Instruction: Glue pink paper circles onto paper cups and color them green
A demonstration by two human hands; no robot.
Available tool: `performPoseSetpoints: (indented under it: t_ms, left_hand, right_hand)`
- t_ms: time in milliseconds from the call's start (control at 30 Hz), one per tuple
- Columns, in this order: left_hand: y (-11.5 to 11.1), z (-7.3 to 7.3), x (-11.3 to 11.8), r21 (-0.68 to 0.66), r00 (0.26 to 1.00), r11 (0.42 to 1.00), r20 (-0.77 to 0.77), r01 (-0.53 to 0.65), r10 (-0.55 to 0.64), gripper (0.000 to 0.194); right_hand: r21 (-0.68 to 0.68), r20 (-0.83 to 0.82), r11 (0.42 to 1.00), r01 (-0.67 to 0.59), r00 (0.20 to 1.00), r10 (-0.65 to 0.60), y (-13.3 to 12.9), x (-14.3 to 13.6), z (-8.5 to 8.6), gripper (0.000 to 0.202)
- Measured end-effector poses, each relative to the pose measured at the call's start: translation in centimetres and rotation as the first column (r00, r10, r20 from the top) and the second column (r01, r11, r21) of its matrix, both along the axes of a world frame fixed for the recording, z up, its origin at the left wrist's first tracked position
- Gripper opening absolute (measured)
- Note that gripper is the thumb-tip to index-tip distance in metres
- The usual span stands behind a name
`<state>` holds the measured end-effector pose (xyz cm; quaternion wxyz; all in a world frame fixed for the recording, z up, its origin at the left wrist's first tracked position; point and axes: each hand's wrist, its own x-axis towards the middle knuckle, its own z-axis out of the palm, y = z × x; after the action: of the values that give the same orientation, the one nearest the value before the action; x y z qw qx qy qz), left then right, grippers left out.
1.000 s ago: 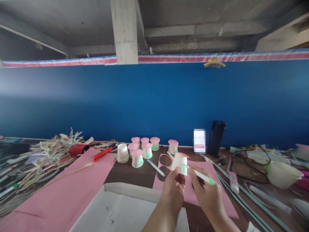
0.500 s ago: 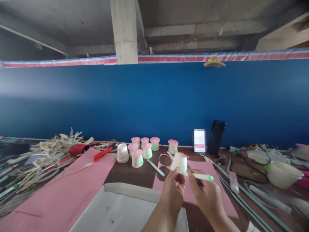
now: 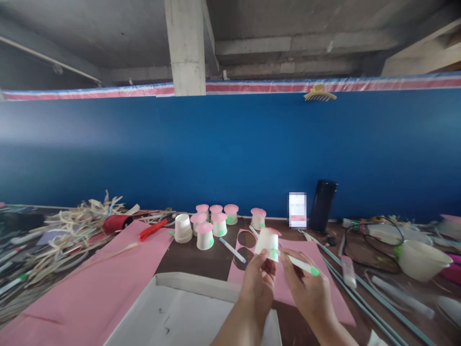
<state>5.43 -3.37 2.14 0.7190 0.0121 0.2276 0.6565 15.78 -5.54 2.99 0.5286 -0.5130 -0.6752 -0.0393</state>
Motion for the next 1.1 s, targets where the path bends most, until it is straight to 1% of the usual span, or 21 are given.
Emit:
performPoseSetpoints:
  t_ms: [133, 233, 400, 500, 633, 833, 933, 1100]
  left_hand:
    - [0.21, -0.3, 0.04, 0.008, 1.0, 1.0, 0.003, -0.01, 0.01, 0.007]
    - [0.26, -0.39, 0.08, 0.002, 1.0, 1.0, -0.005, -0.011, 0.011, 0.006]
    - [0.21, -0.19, 0.07, 0.031, 1.0, 1.0, -0.009, -0.004, 0.004, 0.005]
    - [0.19, -0.12, 0.07, 0.013, 1.0, 1.0, -0.009, -0.006, 0.006, 0.005]
    - [0.16, -0.21, 0.06, 0.014, 1.0, 1.0, -0.009, -0.011, 0.011, 0.006]
    - [0.12, -0.3, 0.04, 0.02, 1.0, 1.0, -0.017, -0.011, 0.011, 0.004]
    - [0.1, -0.13, 0.06, 0.026, 1.0, 0.999, -0.022, -0.019, 0.019, 0.004]
    - [-0.06, 0.24, 0.07, 0.016, 0.999, 1.0, -0.029, -0.015, 0.015, 0.005]
  right_hand:
    - [-0.076, 0.003, 0.997, -0.005, 1.0, 0.005, -0.41, -0.22, 0.61, 0.031]
    - [-0.097, -0.004, 0.995, -0.014, 1.0, 0.014, -0.67, -0.38, 0.94, 0.033]
    - [-0.046, -0.003, 0.999, 0.013, 1.0, -0.014, -0.56, -0.35, 0.83, 0.033]
    - [-0.022, -0.002, 1.0, 0.015, 1.0, -0.015, -0.35, -0.2, 0.56, 0.031]
    - [-0.041, 0.0, 0.999, -0.003, 1.0, 0.003, -0.3, -0.13, 0.51, 0.031]
    - [-0.097, 0.008, 0.995, -0.003, 1.0, 0.003, -0.65, -0.32, 0.99, 0.034]
    - [-0.08, 0.004, 0.997, 0.008, 1.0, -0.008, -0.59, -0.31, 0.88, 0.034]
    - [-0.018, -0.01, 1.0, 0.017, 1.0, -0.017, -0.09, -0.04, 0.23, 0.034]
